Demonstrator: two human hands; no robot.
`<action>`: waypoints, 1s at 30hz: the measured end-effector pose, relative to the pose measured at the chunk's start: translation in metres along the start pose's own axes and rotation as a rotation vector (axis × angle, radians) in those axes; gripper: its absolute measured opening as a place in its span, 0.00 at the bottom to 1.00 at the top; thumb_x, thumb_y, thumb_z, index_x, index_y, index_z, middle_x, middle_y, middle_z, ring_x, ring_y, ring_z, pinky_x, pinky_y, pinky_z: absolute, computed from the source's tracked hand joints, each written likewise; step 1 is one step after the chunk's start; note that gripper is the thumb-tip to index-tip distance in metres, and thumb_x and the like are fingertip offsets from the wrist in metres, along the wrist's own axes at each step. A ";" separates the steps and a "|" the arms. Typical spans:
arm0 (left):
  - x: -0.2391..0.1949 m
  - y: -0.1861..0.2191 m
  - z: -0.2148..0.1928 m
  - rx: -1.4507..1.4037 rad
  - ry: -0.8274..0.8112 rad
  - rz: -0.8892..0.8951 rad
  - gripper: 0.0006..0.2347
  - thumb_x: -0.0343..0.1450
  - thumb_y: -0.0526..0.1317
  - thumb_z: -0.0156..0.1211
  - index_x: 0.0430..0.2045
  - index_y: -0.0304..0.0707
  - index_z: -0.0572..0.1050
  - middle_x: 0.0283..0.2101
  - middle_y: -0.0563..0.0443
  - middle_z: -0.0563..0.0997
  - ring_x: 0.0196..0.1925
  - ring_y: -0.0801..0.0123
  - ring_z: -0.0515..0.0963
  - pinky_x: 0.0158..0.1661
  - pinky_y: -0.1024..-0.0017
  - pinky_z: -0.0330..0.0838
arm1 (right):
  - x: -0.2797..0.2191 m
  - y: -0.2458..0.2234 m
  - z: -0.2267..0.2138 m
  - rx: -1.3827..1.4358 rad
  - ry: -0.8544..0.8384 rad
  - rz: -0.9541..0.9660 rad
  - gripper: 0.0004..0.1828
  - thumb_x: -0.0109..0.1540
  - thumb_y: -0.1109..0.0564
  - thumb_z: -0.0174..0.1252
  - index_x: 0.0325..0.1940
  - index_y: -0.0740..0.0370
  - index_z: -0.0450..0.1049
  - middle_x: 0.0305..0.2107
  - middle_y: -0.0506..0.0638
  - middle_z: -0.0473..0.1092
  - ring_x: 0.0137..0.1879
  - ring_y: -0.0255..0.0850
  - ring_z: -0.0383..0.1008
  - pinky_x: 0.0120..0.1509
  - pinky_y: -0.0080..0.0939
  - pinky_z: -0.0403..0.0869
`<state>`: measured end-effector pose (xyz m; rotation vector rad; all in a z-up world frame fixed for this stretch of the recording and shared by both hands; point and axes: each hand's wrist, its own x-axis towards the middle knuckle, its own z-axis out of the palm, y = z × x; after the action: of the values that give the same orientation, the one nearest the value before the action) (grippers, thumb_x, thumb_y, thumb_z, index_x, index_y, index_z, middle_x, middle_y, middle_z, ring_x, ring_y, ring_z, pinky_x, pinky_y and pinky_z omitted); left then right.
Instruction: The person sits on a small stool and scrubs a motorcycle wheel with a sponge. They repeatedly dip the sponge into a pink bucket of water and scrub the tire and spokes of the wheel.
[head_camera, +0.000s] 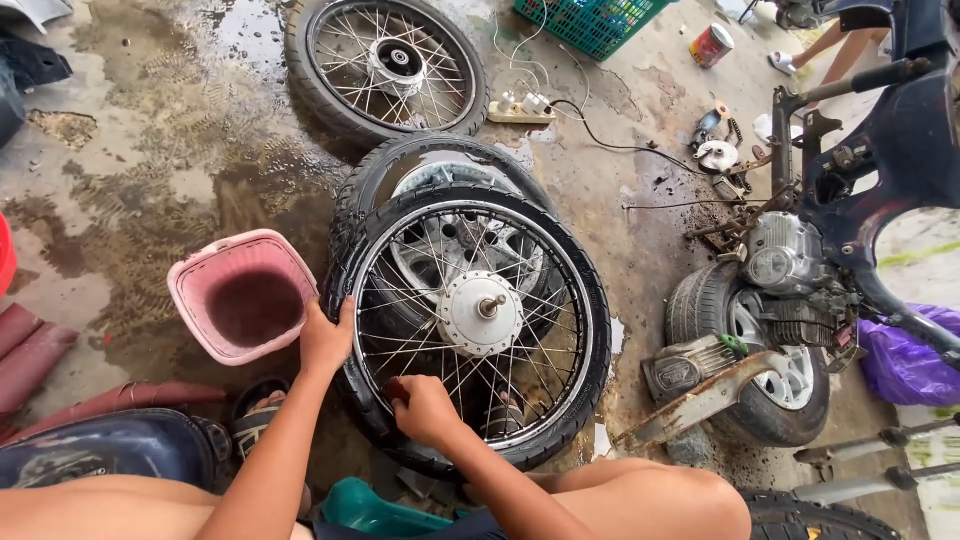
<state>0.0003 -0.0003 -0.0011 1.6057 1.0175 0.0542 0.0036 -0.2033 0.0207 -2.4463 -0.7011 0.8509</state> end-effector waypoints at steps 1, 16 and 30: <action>-0.002 -0.001 -0.001 -0.001 0.000 -0.002 0.28 0.73 0.57 0.49 0.60 0.33 0.62 0.56 0.37 0.77 0.56 0.44 0.78 0.54 0.54 0.71 | -0.003 -0.002 -0.001 -0.001 -0.002 0.001 0.06 0.57 0.60 0.53 0.33 0.59 0.76 0.27 0.55 0.76 0.35 0.56 0.75 0.42 0.51 0.71; 0.032 -0.038 0.028 0.052 0.164 0.083 0.27 0.74 0.55 0.54 0.58 0.30 0.64 0.48 0.19 0.79 0.55 0.32 0.78 0.55 0.45 0.72 | 0.078 -0.033 0.007 0.167 0.150 0.069 0.10 0.57 0.56 0.61 0.40 0.57 0.82 0.30 0.58 0.78 0.45 0.57 0.81 0.49 0.56 0.78; 0.022 -0.037 0.022 -0.003 0.171 0.120 0.23 0.78 0.54 0.45 0.57 0.32 0.64 0.50 0.26 0.79 0.54 0.38 0.79 0.52 0.50 0.76 | 0.084 -0.015 0.014 0.153 0.091 0.047 0.11 0.59 0.59 0.61 0.42 0.66 0.81 0.31 0.64 0.78 0.42 0.61 0.81 0.44 0.54 0.79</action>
<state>0.0046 -0.0056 -0.0491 1.6797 1.0500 0.2783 0.0466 -0.1383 -0.0167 -2.3556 -0.5275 0.7761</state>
